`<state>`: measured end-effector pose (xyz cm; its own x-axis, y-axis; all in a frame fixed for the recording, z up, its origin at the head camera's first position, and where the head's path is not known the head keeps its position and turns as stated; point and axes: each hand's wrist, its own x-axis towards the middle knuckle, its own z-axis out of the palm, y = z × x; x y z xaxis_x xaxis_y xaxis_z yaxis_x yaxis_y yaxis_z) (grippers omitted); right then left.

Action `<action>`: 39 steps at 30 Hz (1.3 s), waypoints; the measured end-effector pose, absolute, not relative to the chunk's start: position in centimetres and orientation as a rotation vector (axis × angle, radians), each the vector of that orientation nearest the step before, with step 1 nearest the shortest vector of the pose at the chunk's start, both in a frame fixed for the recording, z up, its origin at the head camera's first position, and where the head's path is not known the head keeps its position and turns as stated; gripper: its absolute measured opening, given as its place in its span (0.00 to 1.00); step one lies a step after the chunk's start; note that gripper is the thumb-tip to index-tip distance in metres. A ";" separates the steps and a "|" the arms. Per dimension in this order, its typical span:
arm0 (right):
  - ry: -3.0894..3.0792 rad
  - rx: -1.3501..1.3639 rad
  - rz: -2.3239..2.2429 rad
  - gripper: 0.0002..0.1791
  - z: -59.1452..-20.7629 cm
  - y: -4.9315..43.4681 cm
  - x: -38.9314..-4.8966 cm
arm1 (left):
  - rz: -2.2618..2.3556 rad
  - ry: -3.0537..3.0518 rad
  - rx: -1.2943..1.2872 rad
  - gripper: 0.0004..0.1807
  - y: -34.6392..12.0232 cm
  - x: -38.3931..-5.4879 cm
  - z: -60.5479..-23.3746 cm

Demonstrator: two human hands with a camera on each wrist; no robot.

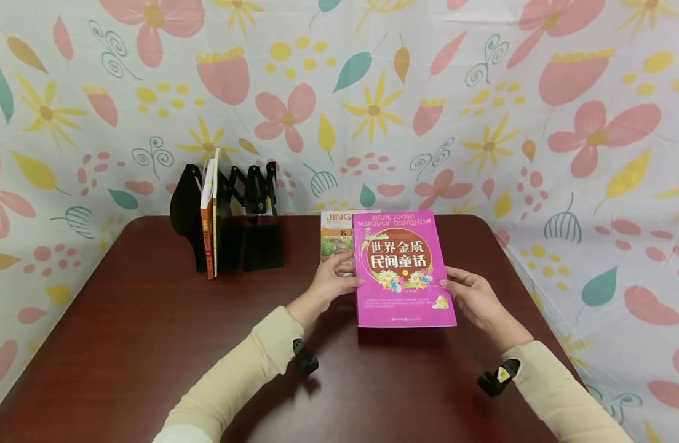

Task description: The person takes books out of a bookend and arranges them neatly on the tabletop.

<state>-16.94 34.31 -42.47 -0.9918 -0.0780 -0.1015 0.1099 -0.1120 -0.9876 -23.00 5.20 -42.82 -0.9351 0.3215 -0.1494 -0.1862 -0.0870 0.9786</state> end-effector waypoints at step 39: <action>1.916 0.336 -2.319 0.12 -43.9 37.9 -16.8 | 2.053 1.926 -0.004 0.28 11.4 -23.4 -43.3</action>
<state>-16.76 37.92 -43.87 -0.9688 0.0522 -0.2422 0.2280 -0.1946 -0.9540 -23.44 11.36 -43.31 -0.9473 0.2318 -0.2211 -0.2354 -0.0357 0.9712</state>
